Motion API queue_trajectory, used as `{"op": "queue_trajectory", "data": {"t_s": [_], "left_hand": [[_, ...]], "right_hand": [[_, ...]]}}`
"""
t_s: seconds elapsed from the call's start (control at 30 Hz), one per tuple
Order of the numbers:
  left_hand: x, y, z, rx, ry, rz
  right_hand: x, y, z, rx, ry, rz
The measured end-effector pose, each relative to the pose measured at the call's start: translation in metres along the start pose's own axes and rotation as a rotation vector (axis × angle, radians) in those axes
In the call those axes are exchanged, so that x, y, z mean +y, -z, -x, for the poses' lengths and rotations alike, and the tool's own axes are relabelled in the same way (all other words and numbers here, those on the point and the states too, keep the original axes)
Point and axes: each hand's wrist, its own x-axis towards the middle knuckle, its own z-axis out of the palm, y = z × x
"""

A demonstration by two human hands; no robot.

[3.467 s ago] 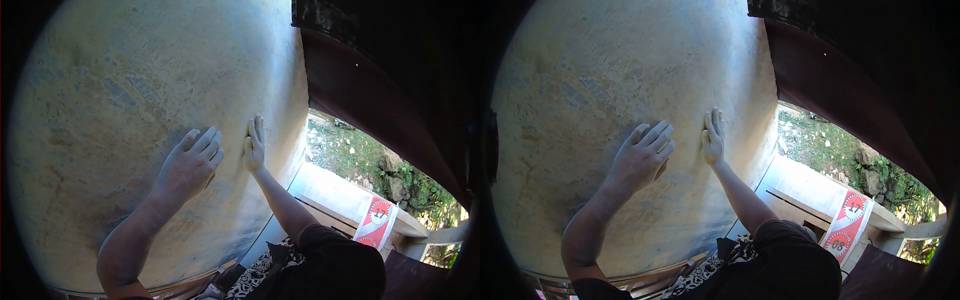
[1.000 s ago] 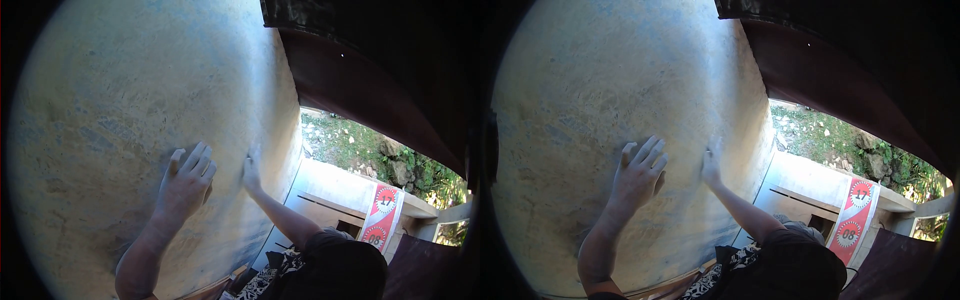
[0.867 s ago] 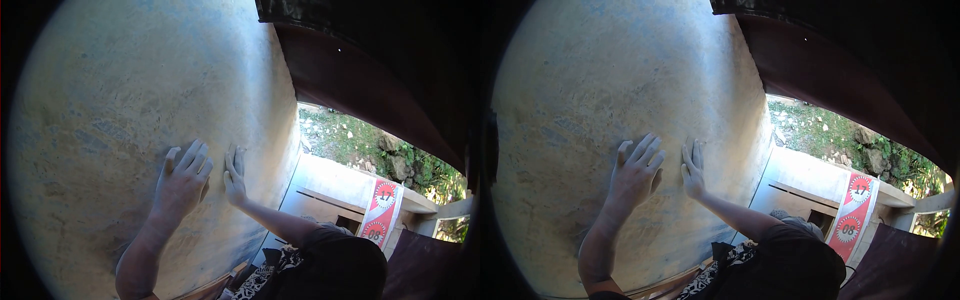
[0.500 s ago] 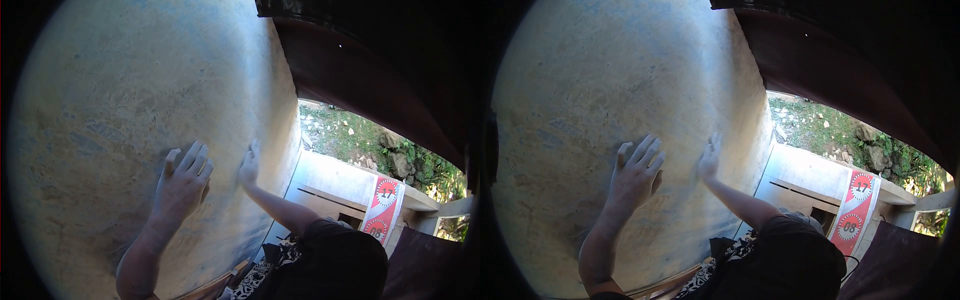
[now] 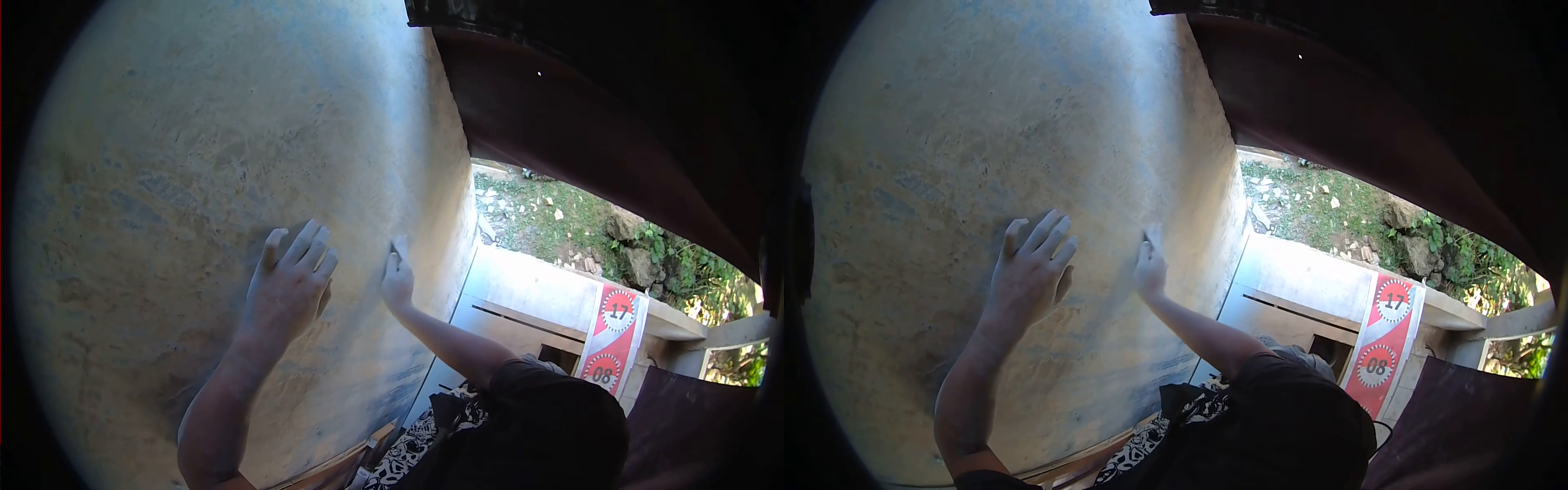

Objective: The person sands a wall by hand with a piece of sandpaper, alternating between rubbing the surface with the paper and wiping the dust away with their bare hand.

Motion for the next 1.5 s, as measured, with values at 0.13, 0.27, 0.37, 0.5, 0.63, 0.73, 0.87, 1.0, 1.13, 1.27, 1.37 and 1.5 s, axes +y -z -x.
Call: {"op": "queue_trajectory", "data": {"t_s": [0.13, 0.27, 0.37, 0.5, 0.63, 0.73, 0.87, 1.0, 1.13, 1.27, 1.37, 1.5], "left_hand": [[0.0, 0.003, -0.001, -0.017, 0.003, 0.036], [-0.003, -0.001, -0.002, 0.018, -0.008, 0.024], [0.001, -0.006, 0.0, 0.011, -0.018, 0.027], [0.0, -0.011, -0.006, 0.057, -0.052, -0.014], [0.002, -0.013, -0.008, 0.057, -0.048, 0.017], [0.0, -0.013, -0.008, 0.04, -0.064, -0.014], [0.0, -0.014, -0.005, 0.027, -0.042, 0.037], [-0.004, -0.003, -0.015, -0.008, -0.044, 0.062], [-0.001, -0.004, -0.019, -0.012, -0.024, 0.094], [-0.001, -0.007, -0.016, -0.018, -0.032, 0.03], [-0.002, -0.002, -0.016, -0.015, -0.015, 0.038], [-0.002, -0.001, -0.025, 0.006, 0.01, 0.007]], "right_hand": [[-0.061, 0.004, 0.049, -0.201, 0.308, -0.009], [0.007, 0.026, 0.025, -0.261, 0.05, 0.134], [0.026, 0.042, -0.007, -0.229, -0.267, 0.11], [-0.05, 0.013, 0.03, -0.27, 0.034, -0.026], [-0.093, 0.005, 0.103, -0.324, 0.225, -0.082], [-0.091, -0.012, 0.113, -0.301, 0.272, 0.002], [-0.08, -0.04, 0.059, -0.125, 0.25, 0.137], [-0.021, -0.04, -0.05, -0.013, 0.303, -0.02], [0.016, -0.017, -0.108, 0.051, -0.09, -0.01], [-0.059, -0.036, -0.025, -0.1, 0.302, 0.131], [-0.097, -0.025, 0.012, -0.218, 0.422, 0.221], [-0.061, -0.008, -0.042, -0.247, 0.568, 0.312]]}}
